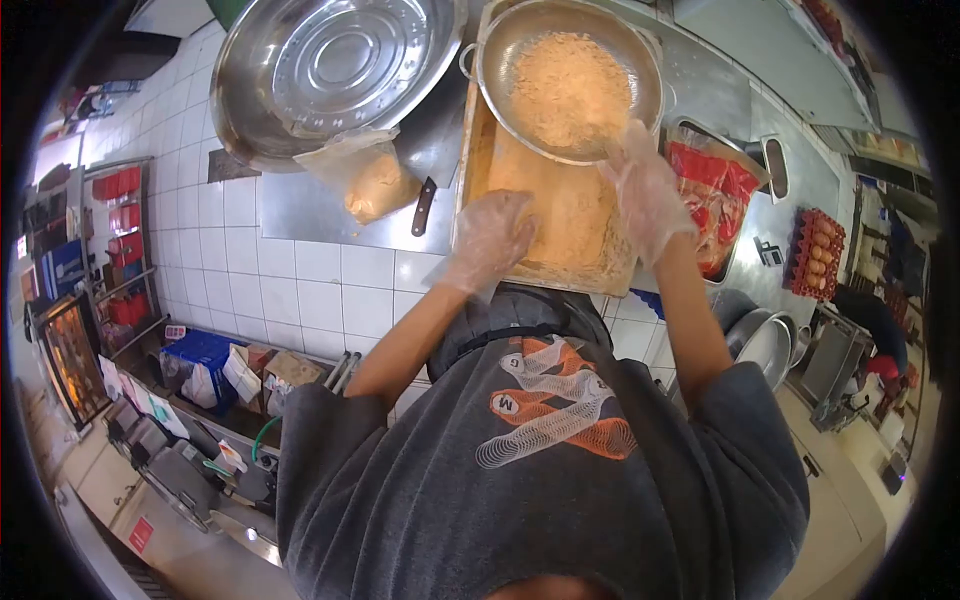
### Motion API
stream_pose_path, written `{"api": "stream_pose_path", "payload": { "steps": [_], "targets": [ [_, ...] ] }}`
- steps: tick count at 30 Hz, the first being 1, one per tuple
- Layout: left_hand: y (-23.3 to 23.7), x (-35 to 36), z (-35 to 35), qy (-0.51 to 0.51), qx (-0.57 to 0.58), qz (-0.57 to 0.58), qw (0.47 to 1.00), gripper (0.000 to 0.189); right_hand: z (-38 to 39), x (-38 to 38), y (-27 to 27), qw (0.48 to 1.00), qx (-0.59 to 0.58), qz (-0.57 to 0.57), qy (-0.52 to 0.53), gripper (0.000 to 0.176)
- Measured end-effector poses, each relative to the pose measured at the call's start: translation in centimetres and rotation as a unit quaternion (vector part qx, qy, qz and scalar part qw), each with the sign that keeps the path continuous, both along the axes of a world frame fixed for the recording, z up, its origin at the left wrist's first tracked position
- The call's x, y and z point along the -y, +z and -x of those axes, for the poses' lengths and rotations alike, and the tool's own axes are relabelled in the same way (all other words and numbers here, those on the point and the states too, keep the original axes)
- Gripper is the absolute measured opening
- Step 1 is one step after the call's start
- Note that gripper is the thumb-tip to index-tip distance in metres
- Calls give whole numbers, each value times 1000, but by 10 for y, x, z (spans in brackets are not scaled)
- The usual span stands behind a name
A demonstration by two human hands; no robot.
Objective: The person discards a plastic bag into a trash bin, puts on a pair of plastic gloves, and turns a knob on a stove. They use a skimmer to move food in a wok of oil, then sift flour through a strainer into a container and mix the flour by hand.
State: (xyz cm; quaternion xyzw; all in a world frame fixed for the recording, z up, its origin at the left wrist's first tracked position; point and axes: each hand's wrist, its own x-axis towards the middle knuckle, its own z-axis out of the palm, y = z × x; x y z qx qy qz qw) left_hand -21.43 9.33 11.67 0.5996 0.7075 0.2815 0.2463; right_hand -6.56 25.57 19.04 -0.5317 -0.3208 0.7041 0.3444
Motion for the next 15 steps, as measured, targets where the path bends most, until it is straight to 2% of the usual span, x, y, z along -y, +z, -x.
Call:
{"api": "stream_pose_path", "payload": {
  "steps": [2,3,5,7,9,10,12,14,15],
  "targets": [
    [-21,-27,-6,-60,-79,134,986,50,-20,13,-32,972,175,-94,128,39],
    [-35,-38,-9,-91,-119,200,968,58,-41,17,-58,921,265,-102,266,42],
    [-60,-57,-16,-81,-217,120,965,64,-55,29,-106,792,412,-172,417,48],
    [-87,-73,-26,-71,-268,78,958,70,-41,39,-148,664,531,-288,441,52],
    [-109,-88,-37,-54,-274,73,957,78,-16,5,-180,602,581,-192,514,50],
    [-109,-88,-42,-55,-264,90,959,73,-10,-4,-184,567,599,-141,547,50],
    [-109,-89,-45,-52,-245,127,960,64,-17,10,-183,535,650,-258,474,44],
    [-119,-85,-54,-83,-220,188,954,52,-20,28,-179,538,668,-307,413,39],
    [-115,-83,-57,-97,-205,218,949,46,-22,36,-181,561,666,-300,389,36]
  ]
}}
